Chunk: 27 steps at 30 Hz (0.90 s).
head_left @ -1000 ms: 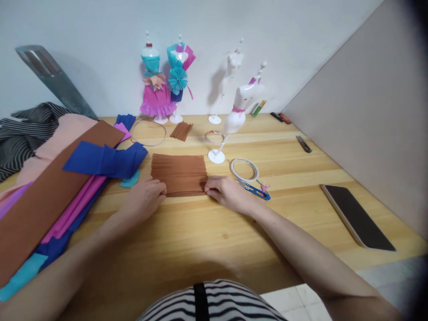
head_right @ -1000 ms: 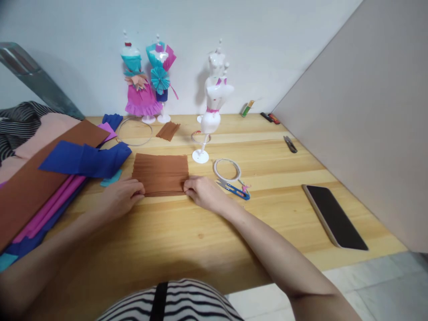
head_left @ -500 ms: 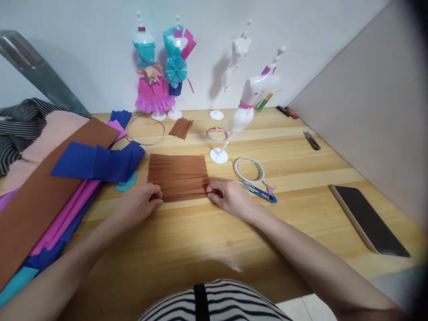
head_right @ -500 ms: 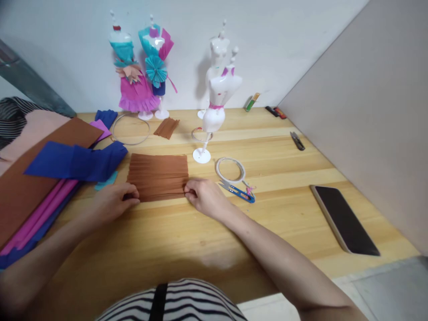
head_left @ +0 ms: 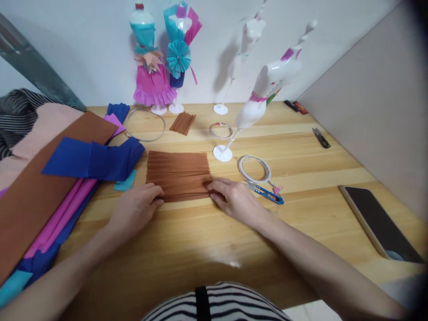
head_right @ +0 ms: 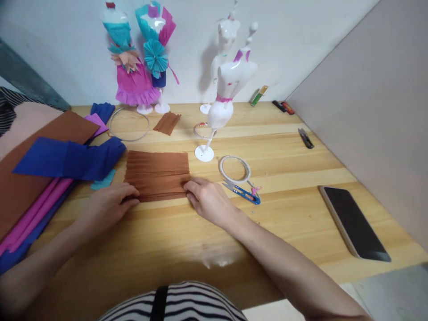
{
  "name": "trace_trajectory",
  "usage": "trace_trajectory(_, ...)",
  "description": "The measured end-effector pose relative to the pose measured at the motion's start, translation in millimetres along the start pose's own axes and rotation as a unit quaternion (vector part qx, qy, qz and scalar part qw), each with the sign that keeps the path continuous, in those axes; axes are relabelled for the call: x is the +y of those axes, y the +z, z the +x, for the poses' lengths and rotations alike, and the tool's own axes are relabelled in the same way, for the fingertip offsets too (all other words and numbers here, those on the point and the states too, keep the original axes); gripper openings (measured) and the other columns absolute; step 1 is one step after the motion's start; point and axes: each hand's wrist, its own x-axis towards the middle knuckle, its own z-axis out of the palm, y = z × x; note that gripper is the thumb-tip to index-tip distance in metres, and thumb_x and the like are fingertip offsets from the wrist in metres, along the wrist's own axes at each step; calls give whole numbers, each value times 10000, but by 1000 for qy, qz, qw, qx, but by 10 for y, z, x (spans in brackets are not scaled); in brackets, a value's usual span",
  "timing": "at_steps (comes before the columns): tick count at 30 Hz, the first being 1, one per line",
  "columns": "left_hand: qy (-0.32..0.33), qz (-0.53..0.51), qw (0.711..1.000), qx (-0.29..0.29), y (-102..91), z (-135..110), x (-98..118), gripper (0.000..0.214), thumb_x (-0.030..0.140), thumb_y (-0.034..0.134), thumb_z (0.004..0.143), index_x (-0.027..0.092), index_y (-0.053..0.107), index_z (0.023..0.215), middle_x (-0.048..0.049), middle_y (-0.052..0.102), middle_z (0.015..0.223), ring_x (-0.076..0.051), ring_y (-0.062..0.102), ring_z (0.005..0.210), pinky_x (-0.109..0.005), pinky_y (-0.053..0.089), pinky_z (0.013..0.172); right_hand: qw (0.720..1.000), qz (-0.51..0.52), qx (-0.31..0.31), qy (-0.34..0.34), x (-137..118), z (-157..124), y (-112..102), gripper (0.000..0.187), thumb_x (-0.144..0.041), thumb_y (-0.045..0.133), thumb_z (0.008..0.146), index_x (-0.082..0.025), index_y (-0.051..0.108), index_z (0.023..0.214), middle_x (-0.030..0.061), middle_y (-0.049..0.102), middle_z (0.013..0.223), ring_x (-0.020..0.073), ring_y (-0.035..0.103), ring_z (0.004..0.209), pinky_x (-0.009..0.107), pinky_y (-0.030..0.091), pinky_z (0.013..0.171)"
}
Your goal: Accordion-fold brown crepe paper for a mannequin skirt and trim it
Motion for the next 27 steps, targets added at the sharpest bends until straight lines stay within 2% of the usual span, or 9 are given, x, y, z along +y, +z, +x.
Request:
trace_trajectory(4,10,50,999,5,24,-32,23,164,206,465,891,186,581,777,-37,648,856,-197,586,830,-304,398,706,999,-17,-18,-27,-4,9,-18,177,-146,482,883,-162,658,888,75,677,878,157,607,711,244,396,606)
trace_trajectory(8,11,73,997,11,33,-44,44,176,195,451,898,190,573,772,-37,640,858,-198,579,833,-300,387,698,999,-4,-41,-22,-8,24,-58,168,-127,480,868,-168,638,827,64,661,842,151,595,696,241,373,597)
trace_trajectory(12,10,58,998,2,31,-26,34,175,192,457,896,186,586,778,-35,638,851,-196,583,825,-301,383,688,998,28,-48,2,0,27,-69,165,-111,502,835,-178,648,870,63,689,898,159,621,738,241,399,632)
trace_trajectory(15,13,25,1000,1,28,-13,10,168,192,470,888,189,600,782,-29,644,854,-188,589,828,-295,393,700,997,62,-39,28,-10,34,-64,187,-113,526,806,-184,663,911,57,709,941,141,617,689,234,411,624)
trace_trajectory(22,9,-4,1000,20,50,0,-21,165,214,481,881,195,644,857,-37,671,927,-201,608,883,-308,422,751,993,44,-44,102,-93,85,-79,113,-136,559,747,-177,653,794,24,676,688,120,550,534,218,354,529)
trace_trajectory(27,0,1,1000,11,36,6,-11,175,218,480,876,203,654,868,-34,679,940,-202,614,898,-308,428,758,991,13,-60,116,-102,152,-81,100,-130,549,725,-187,630,712,22,658,643,130,543,531,228,307,510)
